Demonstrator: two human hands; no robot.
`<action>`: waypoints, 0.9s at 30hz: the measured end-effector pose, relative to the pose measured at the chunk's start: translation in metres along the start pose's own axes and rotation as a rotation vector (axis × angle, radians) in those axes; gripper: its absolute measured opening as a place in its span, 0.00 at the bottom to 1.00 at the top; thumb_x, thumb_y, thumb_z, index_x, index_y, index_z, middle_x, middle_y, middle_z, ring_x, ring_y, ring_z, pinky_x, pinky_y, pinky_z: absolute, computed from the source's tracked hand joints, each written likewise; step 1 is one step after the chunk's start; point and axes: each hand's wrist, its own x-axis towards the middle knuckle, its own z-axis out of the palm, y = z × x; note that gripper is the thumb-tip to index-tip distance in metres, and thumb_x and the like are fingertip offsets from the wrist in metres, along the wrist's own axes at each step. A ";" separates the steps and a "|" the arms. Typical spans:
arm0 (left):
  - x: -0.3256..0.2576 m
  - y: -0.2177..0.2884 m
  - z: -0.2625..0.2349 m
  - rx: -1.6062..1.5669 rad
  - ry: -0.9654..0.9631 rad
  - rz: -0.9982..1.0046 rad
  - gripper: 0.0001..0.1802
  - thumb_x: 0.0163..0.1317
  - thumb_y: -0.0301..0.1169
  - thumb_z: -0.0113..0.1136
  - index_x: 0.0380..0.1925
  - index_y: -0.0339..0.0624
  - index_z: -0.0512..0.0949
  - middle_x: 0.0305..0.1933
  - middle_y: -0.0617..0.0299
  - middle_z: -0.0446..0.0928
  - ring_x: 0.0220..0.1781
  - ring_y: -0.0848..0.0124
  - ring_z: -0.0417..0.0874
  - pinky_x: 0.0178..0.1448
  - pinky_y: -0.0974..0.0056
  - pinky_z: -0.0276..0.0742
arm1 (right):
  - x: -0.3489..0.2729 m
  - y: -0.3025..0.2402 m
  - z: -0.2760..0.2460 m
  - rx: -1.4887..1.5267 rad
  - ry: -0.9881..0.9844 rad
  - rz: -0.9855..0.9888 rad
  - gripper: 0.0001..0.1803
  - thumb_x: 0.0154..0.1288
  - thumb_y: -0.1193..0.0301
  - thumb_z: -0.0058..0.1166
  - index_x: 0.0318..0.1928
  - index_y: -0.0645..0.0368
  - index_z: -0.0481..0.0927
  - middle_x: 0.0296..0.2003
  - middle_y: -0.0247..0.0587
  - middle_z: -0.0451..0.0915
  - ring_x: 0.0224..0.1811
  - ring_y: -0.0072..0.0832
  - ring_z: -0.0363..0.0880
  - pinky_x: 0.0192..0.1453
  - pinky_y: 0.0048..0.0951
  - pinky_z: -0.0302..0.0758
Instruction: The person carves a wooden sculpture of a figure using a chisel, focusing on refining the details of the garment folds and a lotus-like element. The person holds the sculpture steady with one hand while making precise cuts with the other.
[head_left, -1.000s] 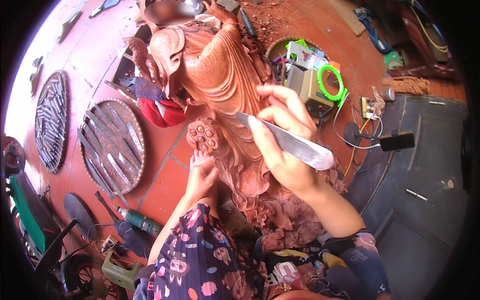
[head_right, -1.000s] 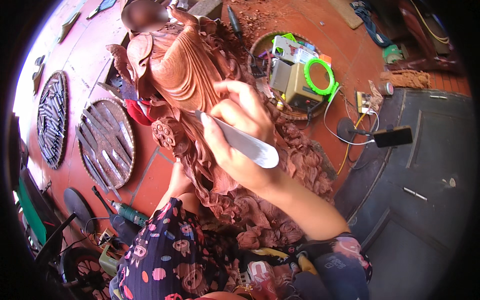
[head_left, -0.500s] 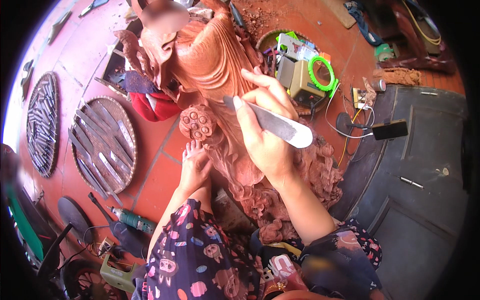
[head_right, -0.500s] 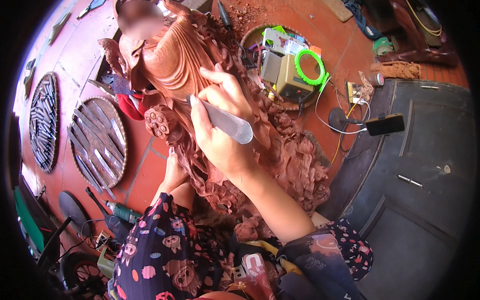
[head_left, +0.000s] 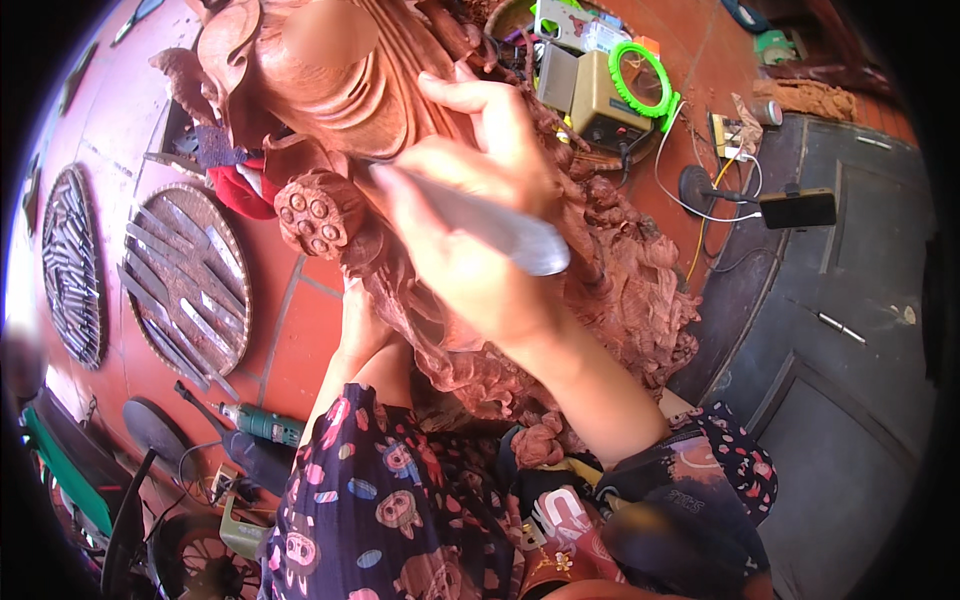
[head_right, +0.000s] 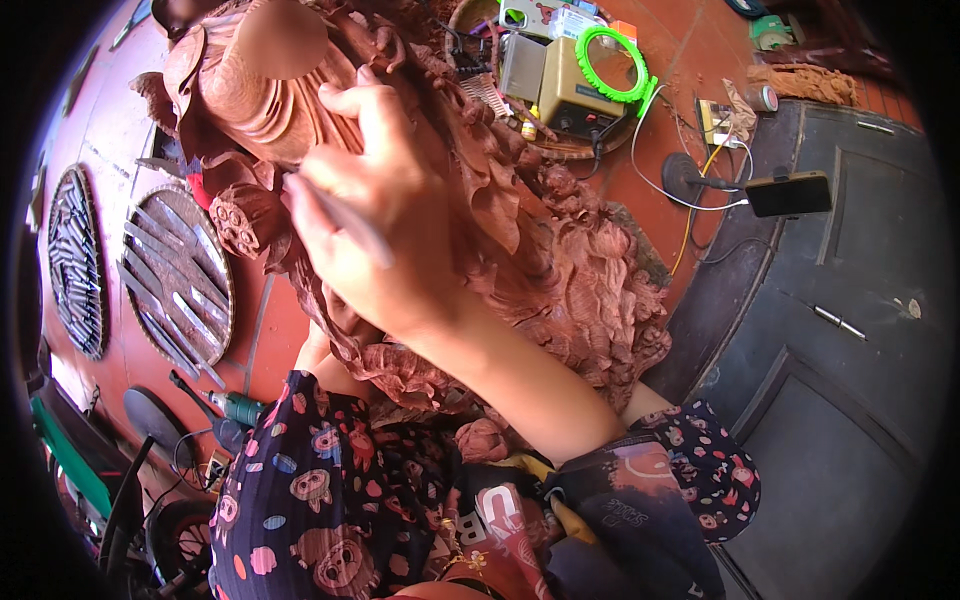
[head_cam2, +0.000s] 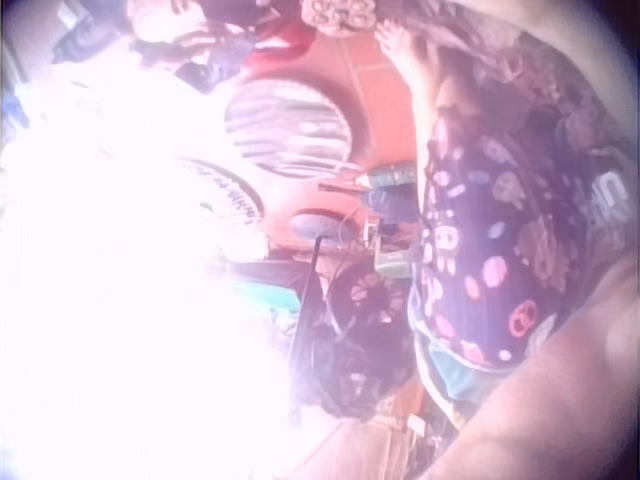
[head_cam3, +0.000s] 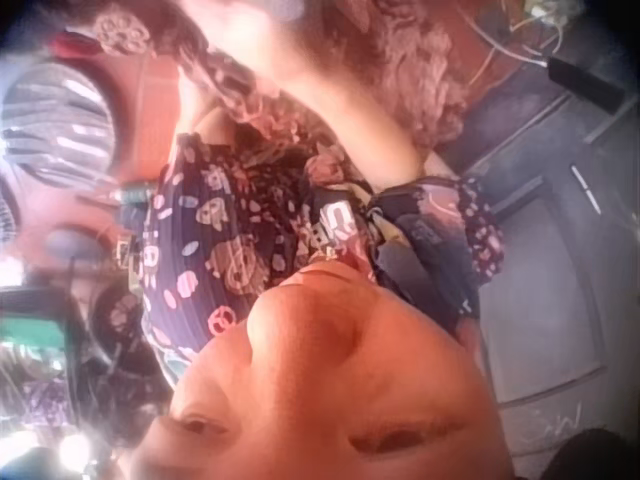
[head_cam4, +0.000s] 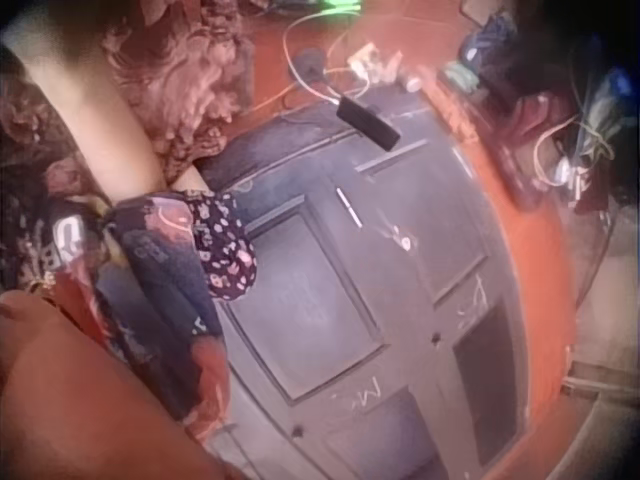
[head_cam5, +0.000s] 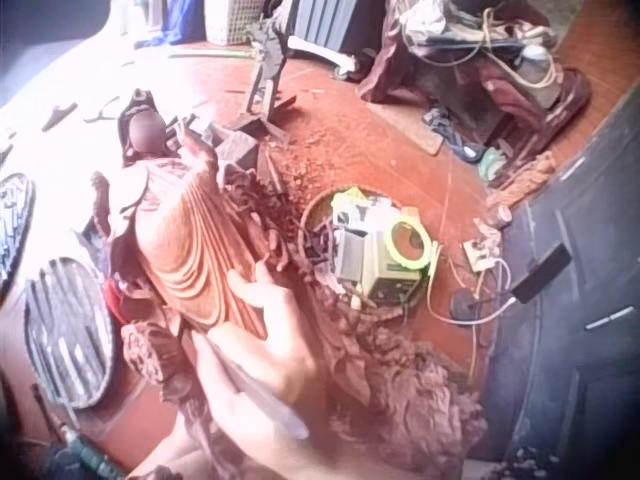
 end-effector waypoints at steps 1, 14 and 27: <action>0.000 0.000 0.002 -0.003 -0.005 0.005 0.19 0.55 0.30 0.68 0.48 0.41 0.84 0.58 0.44 0.82 0.64 0.40 0.76 0.72 0.40 0.61 | 0.000 0.002 -0.005 0.029 -0.026 0.033 0.06 0.60 0.77 0.67 0.30 0.67 0.84 0.47 0.58 0.83 0.53 0.44 0.84 0.56 0.39 0.79; -0.008 -0.027 0.011 -0.231 0.084 0.018 0.22 0.54 0.31 0.70 0.51 0.40 0.84 0.58 0.46 0.82 0.65 0.42 0.75 0.69 0.44 0.64 | -0.001 0.005 -0.008 -0.005 0.039 -0.074 0.05 0.60 0.76 0.65 0.29 0.60 0.81 0.45 0.57 0.82 0.39 0.47 0.87 0.44 0.41 0.83; 0.013 0.014 -0.007 0.163 -0.119 0.064 0.23 0.55 0.32 0.70 0.53 0.41 0.83 0.56 0.47 0.83 0.62 0.43 0.77 0.69 0.44 0.66 | -0.002 -0.007 -0.062 0.400 -0.059 0.233 0.06 0.72 0.82 0.58 0.44 0.66 0.74 0.40 0.48 0.83 0.36 0.33 0.89 0.43 0.29 0.85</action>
